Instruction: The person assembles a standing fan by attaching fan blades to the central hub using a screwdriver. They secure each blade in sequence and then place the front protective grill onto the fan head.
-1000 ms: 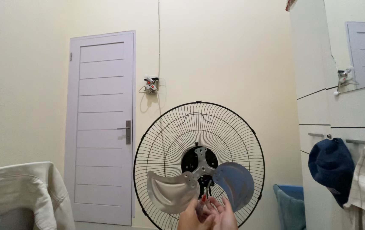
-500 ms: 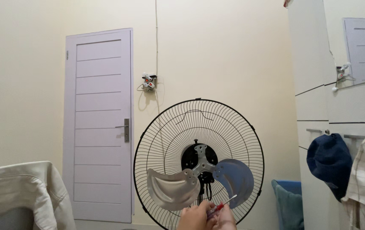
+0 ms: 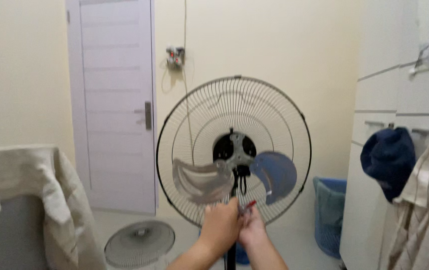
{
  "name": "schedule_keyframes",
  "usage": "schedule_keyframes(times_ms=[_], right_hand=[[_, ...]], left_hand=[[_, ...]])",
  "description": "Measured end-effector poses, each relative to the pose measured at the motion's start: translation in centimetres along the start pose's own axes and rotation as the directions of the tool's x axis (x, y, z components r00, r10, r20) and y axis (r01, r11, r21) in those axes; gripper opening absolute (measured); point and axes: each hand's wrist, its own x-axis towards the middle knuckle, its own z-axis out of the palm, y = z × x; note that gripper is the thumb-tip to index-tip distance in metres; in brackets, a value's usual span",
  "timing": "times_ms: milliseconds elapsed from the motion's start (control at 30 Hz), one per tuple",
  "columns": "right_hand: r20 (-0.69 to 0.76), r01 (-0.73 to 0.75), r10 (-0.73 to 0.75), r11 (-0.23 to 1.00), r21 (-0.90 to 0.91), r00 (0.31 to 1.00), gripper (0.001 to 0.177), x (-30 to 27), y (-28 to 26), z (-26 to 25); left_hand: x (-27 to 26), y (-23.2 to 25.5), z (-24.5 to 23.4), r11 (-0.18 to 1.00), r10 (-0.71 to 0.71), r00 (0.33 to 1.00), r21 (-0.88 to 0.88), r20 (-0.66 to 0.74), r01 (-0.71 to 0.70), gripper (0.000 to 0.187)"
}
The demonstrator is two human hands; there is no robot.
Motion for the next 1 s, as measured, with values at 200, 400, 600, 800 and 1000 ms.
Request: schedule_keyframes(times_ms=[200, 400, 600, 800, 1000], right_hand=[[0.132, -0.063, 0.063, 0.998, -0.005, 0.989, 0.071, -3.1, 0.0, 2.1], [0.094, -0.026, 0.026, 1.000, 0.007, 0.995, 0.067, -6.0, 0.3, 4.6], [0.019, -0.029, 0.030, 1.000, -0.001, 0.999, 0.071, -5.6, 0.9, 4.3], [0.000, -0.079, 0.080, 0.990, 0.117, 0.997, 0.054, -2.9, 1.2, 2.2], [-0.100, -0.009, 0.054, 0.914, 0.406, 0.994, 0.039, -0.3, 1.0, 1.6]], left_hand=[[-1.0, 0.4, -0.6, 0.998, 0.068, 0.994, 0.004, -0.087, -0.068, 0.024], [-0.6, 0.5, -1.4, 0.997, 0.074, 0.994, 0.015, -0.079, -0.073, 0.026], [-0.6, -0.6, -0.2, 0.998, 0.063, 0.992, -0.005, -0.112, -0.064, 0.027], [-0.6, -0.8, -0.7, 0.998, 0.045, 0.997, -0.041, -0.056, -0.048, 0.024], [-0.1, -1.4, -3.4, 0.963, -0.120, 0.992, -0.237, 0.048, 0.128, 0.037]])
